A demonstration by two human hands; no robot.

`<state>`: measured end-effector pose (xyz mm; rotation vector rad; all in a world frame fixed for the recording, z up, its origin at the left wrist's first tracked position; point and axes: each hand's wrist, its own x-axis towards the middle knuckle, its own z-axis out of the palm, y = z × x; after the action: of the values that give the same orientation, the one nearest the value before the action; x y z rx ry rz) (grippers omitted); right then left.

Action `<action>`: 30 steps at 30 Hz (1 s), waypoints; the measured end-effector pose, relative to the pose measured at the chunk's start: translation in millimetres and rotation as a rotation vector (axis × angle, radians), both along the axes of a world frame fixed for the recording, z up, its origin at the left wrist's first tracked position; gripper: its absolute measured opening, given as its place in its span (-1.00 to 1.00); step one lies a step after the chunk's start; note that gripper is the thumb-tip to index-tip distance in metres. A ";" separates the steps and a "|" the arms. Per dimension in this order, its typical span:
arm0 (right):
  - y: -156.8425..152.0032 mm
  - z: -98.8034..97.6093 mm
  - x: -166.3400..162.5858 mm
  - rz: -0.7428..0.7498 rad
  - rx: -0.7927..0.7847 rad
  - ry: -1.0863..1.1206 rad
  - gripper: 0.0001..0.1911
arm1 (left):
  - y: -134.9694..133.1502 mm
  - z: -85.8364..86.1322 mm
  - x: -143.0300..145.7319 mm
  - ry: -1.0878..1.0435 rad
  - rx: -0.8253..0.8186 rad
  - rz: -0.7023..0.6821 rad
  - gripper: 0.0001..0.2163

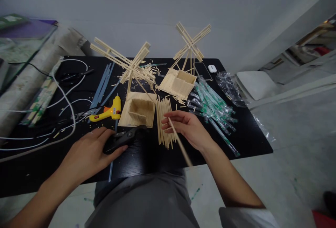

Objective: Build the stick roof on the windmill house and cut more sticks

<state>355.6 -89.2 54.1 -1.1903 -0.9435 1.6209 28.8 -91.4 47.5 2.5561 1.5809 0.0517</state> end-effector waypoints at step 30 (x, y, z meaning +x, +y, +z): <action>34.5 -44.4 -51.3 0.271 0.698 -1.002 -0.92 | 7.4 3.0 -9.8 -0.529 0.053 0.169 -0.71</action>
<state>304.3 -54.8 9.7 -1.3644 -2.1486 0.6432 19.0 -84.0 50.5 2.1756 1.5759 0.7277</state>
